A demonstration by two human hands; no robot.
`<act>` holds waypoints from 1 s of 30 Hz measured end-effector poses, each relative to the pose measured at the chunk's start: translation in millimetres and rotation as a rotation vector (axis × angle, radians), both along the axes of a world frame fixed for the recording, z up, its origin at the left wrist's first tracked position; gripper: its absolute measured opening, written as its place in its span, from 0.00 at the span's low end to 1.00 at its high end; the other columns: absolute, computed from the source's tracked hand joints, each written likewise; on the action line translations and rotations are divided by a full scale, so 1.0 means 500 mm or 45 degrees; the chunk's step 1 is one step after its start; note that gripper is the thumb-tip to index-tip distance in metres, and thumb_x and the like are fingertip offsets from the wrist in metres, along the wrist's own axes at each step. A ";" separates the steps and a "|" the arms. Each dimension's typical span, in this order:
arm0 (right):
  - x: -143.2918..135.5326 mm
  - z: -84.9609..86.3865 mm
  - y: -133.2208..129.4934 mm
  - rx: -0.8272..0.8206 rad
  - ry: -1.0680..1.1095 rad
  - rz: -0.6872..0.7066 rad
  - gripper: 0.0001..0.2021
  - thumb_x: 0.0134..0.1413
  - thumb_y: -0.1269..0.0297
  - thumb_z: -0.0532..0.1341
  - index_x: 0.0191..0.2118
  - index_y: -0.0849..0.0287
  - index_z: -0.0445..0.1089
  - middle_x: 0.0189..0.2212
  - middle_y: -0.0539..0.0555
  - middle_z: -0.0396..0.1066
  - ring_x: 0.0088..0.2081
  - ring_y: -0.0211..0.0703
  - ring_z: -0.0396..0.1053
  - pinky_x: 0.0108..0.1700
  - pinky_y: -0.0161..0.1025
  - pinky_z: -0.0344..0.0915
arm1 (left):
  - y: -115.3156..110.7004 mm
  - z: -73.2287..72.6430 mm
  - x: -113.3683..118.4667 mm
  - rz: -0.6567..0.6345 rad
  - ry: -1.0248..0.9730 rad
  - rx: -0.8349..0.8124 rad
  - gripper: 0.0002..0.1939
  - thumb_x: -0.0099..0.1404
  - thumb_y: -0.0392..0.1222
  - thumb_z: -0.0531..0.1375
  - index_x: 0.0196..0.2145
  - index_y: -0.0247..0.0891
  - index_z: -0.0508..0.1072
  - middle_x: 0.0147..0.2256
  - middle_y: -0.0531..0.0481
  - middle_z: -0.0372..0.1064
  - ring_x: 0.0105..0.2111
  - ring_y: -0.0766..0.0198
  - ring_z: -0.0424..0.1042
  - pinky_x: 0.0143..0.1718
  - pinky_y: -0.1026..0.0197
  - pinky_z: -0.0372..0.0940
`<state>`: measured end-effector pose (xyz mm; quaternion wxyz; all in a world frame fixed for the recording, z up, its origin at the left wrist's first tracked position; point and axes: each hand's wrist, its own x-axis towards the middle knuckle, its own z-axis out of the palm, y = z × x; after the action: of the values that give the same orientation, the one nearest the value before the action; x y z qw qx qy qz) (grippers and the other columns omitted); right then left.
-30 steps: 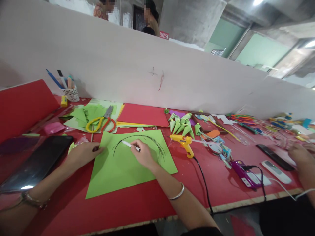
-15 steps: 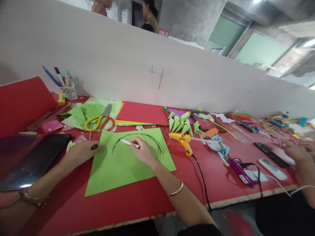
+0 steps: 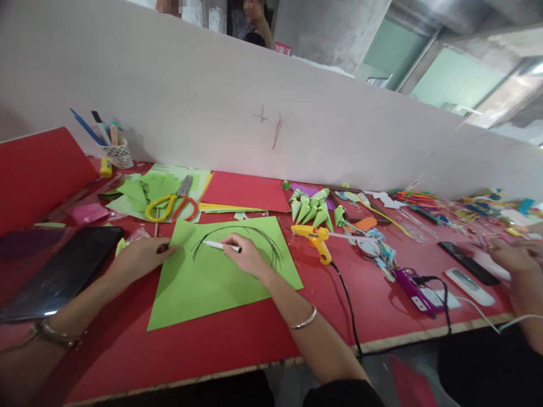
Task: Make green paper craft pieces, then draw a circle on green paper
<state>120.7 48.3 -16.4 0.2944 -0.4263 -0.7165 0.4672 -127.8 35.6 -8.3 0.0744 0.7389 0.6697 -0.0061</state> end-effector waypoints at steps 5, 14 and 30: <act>0.020 0.008 0.003 -0.103 -0.047 0.204 0.09 0.51 0.62 0.54 0.36 0.59 0.67 0.26 0.49 0.67 0.24 0.33 0.60 0.24 0.31 0.55 | 0.001 -0.005 -0.004 -0.008 0.003 0.018 0.20 0.61 0.54 0.42 0.24 0.38 0.64 0.24 0.47 0.67 0.27 0.57 0.67 0.22 0.63 0.47; 0.017 0.000 0.010 -0.084 0.032 0.116 0.09 0.51 0.61 0.54 0.36 0.60 0.66 0.27 0.49 0.67 0.25 0.32 0.61 0.26 0.31 0.56 | 0.004 -0.007 -0.004 -0.008 -0.028 0.019 0.20 0.60 0.55 0.42 0.23 0.39 0.62 0.23 0.48 0.66 0.27 0.58 0.67 0.23 0.63 0.48; 0.021 0.008 0.011 -0.091 0.015 0.185 0.09 0.51 0.63 0.54 0.35 0.59 0.67 0.25 0.49 0.67 0.24 0.32 0.61 0.26 0.30 0.56 | 0.005 -0.005 -0.005 -0.021 -0.031 0.034 0.20 0.60 0.54 0.43 0.23 0.39 0.64 0.24 0.47 0.67 0.27 0.59 0.67 0.24 0.63 0.48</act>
<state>131.4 54.0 -12.4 0.2485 -0.3805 -0.7268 0.5150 -130.4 38.0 -10.8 0.0727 0.7454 0.6625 0.0114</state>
